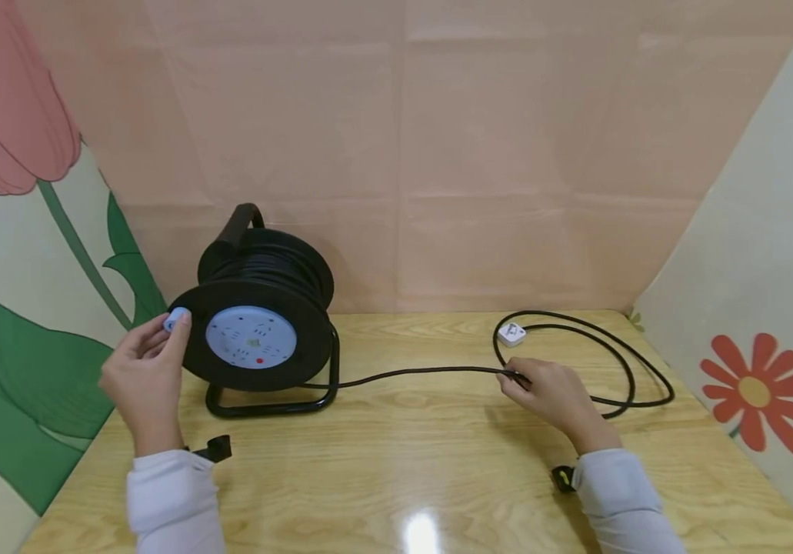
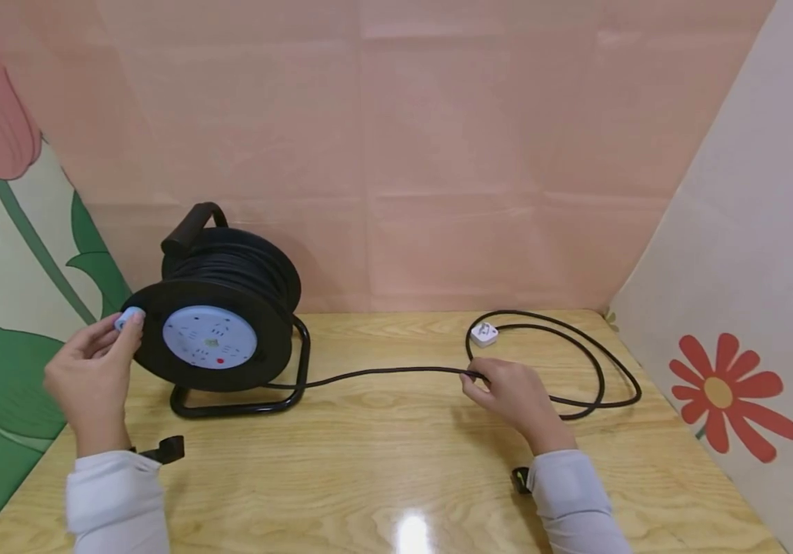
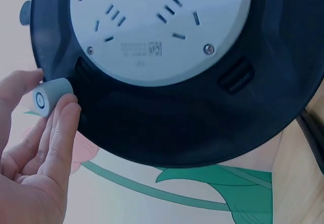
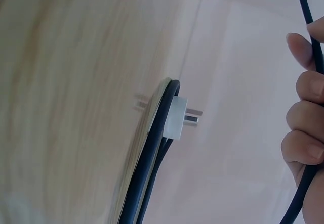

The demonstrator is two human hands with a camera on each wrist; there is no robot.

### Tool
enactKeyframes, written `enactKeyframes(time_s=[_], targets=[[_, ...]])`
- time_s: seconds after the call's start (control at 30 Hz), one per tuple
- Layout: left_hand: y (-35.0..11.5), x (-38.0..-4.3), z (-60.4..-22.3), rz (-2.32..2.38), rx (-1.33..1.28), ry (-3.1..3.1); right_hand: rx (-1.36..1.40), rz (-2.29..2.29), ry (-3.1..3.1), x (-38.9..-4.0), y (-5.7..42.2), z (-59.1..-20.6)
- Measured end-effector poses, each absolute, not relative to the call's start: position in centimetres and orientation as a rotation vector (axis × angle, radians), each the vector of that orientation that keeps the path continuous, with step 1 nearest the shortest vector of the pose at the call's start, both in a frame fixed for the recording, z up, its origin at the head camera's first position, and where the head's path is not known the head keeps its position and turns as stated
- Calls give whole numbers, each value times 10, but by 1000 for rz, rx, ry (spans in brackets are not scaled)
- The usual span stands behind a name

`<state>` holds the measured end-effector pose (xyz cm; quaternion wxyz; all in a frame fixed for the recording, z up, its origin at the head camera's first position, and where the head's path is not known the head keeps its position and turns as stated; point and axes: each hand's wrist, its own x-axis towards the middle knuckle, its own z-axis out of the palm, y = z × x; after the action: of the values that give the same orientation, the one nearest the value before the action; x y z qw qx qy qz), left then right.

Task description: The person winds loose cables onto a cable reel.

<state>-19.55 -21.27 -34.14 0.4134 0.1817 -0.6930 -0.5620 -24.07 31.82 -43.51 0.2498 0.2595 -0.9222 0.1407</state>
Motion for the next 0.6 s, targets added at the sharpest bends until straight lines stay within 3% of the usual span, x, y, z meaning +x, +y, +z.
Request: enactKeyframes(time_s=[0.6], targets=[[-191, -197, -333, -1392, 319, -1699, 672, 333, -2537, -238, 312, -432]])
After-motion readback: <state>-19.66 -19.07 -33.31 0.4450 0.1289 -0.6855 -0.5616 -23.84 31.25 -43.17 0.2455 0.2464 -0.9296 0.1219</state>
